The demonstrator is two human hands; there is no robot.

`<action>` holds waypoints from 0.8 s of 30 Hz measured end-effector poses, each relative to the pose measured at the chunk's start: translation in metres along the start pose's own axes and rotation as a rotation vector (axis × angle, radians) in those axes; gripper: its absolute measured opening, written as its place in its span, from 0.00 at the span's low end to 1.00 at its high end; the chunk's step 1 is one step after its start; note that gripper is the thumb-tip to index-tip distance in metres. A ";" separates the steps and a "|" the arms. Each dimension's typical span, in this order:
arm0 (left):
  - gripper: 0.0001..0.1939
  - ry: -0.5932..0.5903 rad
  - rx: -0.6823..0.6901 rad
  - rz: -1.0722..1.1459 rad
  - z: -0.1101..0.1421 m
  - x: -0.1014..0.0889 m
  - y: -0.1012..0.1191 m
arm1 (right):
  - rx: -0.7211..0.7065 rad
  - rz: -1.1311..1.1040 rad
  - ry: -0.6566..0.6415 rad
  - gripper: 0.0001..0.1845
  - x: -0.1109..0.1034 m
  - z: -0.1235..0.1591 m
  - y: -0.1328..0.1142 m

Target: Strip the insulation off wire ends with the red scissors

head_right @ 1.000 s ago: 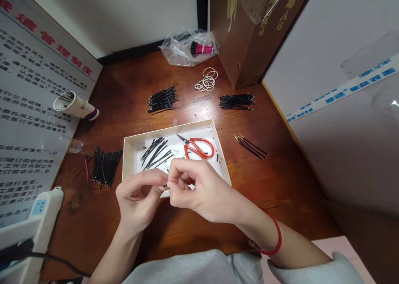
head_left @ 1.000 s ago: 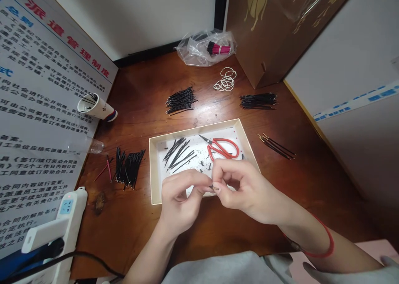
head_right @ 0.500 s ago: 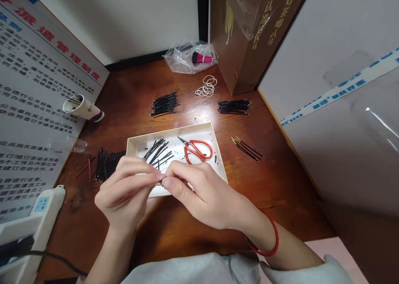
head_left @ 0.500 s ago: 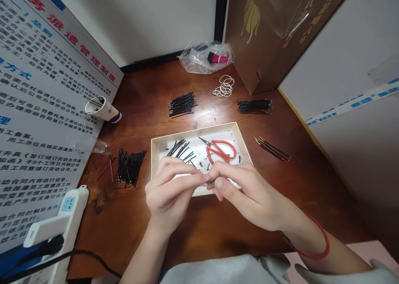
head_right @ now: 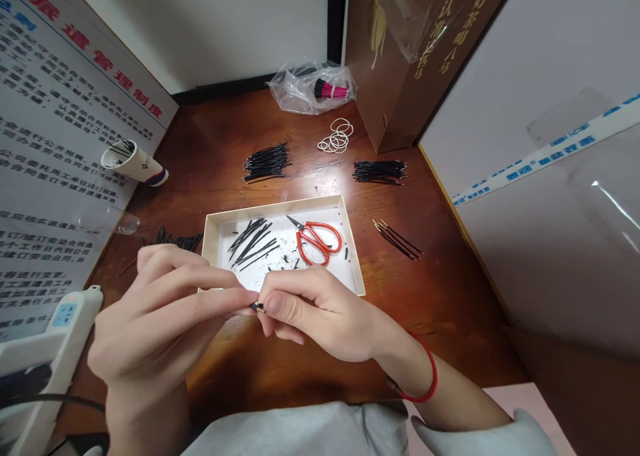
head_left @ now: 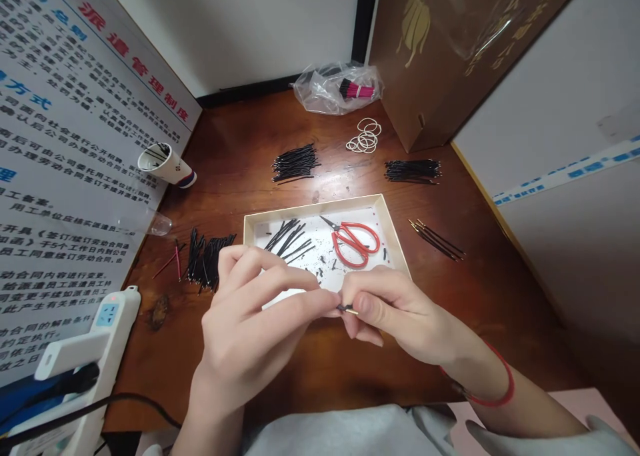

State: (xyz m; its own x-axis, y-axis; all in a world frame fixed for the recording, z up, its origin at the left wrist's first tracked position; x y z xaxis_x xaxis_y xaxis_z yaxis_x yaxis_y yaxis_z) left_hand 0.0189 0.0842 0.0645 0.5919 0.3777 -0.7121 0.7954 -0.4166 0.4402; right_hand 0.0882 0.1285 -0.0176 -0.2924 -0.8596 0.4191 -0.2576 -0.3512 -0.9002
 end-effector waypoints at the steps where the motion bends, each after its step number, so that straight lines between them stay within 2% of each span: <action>1: 0.07 0.004 -0.030 0.018 -0.001 -0.002 0.001 | 0.020 -0.131 0.008 0.19 0.002 -0.001 0.007; 4: 0.08 0.020 -0.114 0.089 0.000 -0.003 0.001 | 0.020 -0.299 0.033 0.21 0.007 -0.001 0.017; 11: 0.09 0.095 -0.383 0.364 0.014 0.006 -0.015 | 0.021 -0.346 0.108 0.22 0.011 0.001 0.018; 14: 0.08 0.093 -0.507 0.458 0.019 0.013 -0.023 | 0.024 -0.369 0.143 0.22 0.011 0.000 0.016; 24: 0.10 0.070 -0.712 0.619 0.027 0.031 -0.034 | 0.111 -0.613 0.147 0.22 0.016 -0.005 0.024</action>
State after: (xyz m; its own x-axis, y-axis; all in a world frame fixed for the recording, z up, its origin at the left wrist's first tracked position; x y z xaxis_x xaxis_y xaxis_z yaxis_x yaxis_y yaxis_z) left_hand 0.0066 0.0882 0.0125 0.9235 0.3168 -0.2163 0.2167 0.0342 0.9756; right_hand 0.0731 0.1084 -0.0323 -0.2469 -0.4332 0.8668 -0.3237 -0.8063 -0.4951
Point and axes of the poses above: each hand's wrist, its own z-axis away from the middle knuckle, its own x-axis out of the palm, y = z × x, the point moved 10 cm from there along -z, towards the middle knuckle, and after that the axes turned 2 degrees about -y, right-handed, at the moved point
